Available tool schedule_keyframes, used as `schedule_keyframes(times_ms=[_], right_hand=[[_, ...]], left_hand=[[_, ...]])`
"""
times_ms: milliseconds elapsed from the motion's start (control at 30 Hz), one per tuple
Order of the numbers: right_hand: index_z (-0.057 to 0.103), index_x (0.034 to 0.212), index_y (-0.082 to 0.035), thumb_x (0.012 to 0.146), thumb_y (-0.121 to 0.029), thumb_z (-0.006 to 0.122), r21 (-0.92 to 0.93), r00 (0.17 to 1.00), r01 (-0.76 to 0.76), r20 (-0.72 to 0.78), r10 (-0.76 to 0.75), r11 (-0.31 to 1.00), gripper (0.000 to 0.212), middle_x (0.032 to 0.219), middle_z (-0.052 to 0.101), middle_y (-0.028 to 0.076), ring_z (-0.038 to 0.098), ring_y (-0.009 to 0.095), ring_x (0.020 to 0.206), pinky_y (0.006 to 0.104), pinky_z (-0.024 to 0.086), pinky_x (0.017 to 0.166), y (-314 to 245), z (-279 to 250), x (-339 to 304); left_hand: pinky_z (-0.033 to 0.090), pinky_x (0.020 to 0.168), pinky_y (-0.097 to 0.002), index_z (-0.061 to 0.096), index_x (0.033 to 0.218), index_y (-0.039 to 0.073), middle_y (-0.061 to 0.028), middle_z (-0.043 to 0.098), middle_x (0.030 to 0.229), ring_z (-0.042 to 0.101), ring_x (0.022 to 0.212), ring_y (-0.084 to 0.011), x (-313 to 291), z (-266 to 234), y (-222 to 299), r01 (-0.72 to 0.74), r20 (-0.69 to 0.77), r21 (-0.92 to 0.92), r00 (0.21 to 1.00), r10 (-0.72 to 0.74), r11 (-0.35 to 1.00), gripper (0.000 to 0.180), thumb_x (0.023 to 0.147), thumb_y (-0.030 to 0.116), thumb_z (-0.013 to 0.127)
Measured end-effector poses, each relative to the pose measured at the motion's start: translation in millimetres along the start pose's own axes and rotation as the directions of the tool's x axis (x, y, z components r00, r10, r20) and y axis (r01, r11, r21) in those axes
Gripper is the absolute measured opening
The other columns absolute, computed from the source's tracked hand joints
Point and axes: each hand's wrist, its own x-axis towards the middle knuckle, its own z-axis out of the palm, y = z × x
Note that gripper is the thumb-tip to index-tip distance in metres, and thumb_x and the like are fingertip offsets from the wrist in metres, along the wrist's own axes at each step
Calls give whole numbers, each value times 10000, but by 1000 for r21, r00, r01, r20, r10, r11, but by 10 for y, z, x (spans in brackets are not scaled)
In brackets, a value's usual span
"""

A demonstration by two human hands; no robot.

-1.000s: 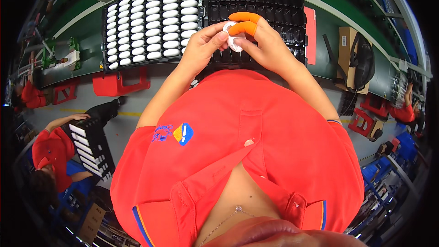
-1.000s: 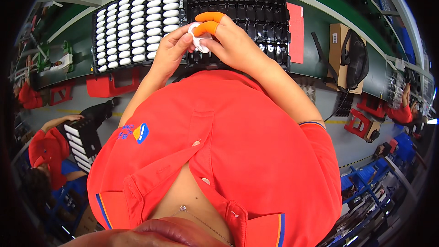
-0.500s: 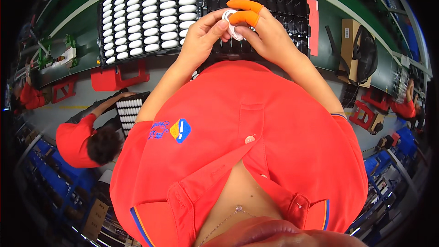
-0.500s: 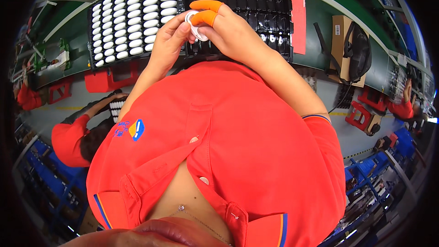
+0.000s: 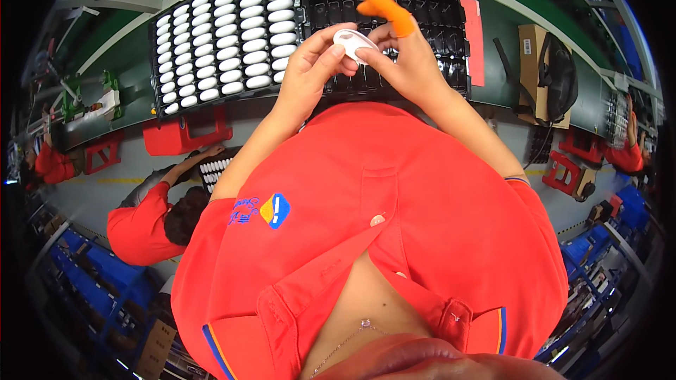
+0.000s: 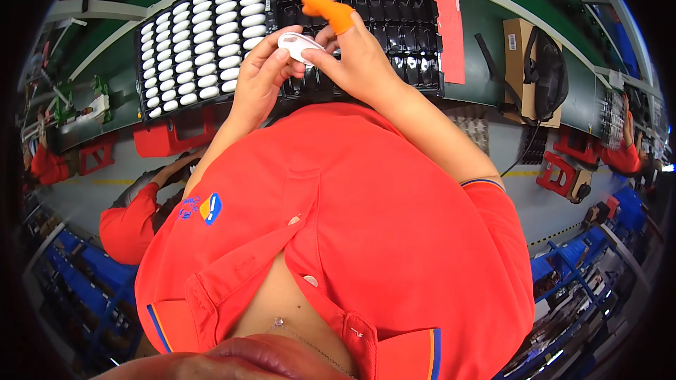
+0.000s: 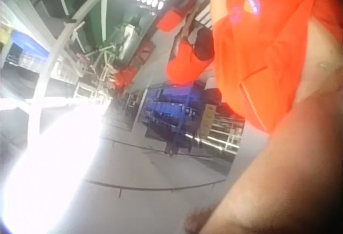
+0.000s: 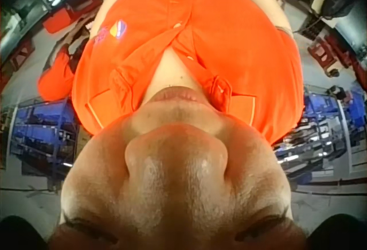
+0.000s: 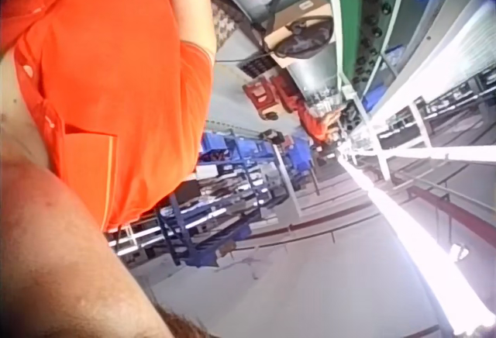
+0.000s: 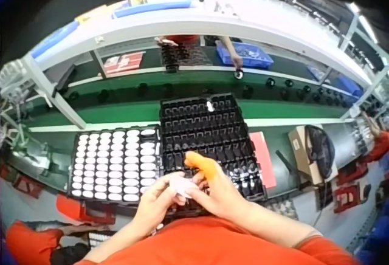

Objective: Assembling and packaging small white and orange electronic components into trays.

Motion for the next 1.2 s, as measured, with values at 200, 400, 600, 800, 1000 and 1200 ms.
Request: schedule_keyframes(times_ms=[200, 400, 600, 800, 1000, 1200], right_hand=[[508, 1237, -39, 865, -112, 658, -90, 952, -294, 63, 300, 952, 407, 1041, 606, 81, 605, 110, 783, 252, 513, 745, 113, 20, -86], [616, 1072, -23, 857, -118, 659, -201, 983, -124, 109, 148, 972, 239, 920, 620, 96, 616, 145, 750, 252, 492, 684, 249, 79, -86], [576, 1162, -32, 856, -125, 659, -297, 930, -278, 154, 333, 913, 330, 987, 621, 98, 623, 152, 784, 256, 498, 700, 357, 237, -45], [436, 1344, -69, 882, -90, 612, -177, 954, -291, 13, 298, 940, 496, 1178, 580, 76, 586, 112, 827, 243, 479, 720, 381, 158, -129], [511, 1283, -53, 904, -70, 567, -193, 911, -401, 19, 412, 895, 384, 1067, 629, 68, 594, 98, 785, 231, 460, 707, 419, 76, -414], [450, 1316, 8, 944, -139, 533, 328, 805, -582, 98, 586, 744, 408, 1160, 610, 109, 608, 122, 844, 244, 486, 771, 472, 193, -259]], left_hand=[[508, 713, -232, 549, 1143, 2, -59, 623, 970, 601, 785, -96, 62, -22, -76, 36, -112, 95, 993, -25, 995, 265, 936, 166, 567], [470, 666, -233, 594, 1110, 18, -49, 639, 895, 587, 751, -100, 115, -197, -26, -86, 22, 708, 995, 100, 701, 280, 869, 151, 640], [477, 675, -239, 657, 1027, 28, -45, 659, 873, 604, 767, -96, 343, -535, 41, -180, 141, 808, 984, 112, 561, 175, 883, 122, 624], [496, 663, -324, 614, 980, 44, -106, 663, 823, 628, 708, -232, 1054, -1604, -158, -5, -157, 885, 938, 309, 465, 149, 885, 157, 602], [410, 537, -235, 558, 1055, 26, -23, 588, 718, 521, 598, -84, 1546, -2175, -282, 30, -408, 665, 851, 330, 746, 193, 889, 122, 573], [404, 557, -221, 501, 1059, 29, -16, 541, 713, 501, 603, -76, 1216, -1180, -262, -93, -283, 635, 896, 343, 767, 166, 906, 89, 527]])
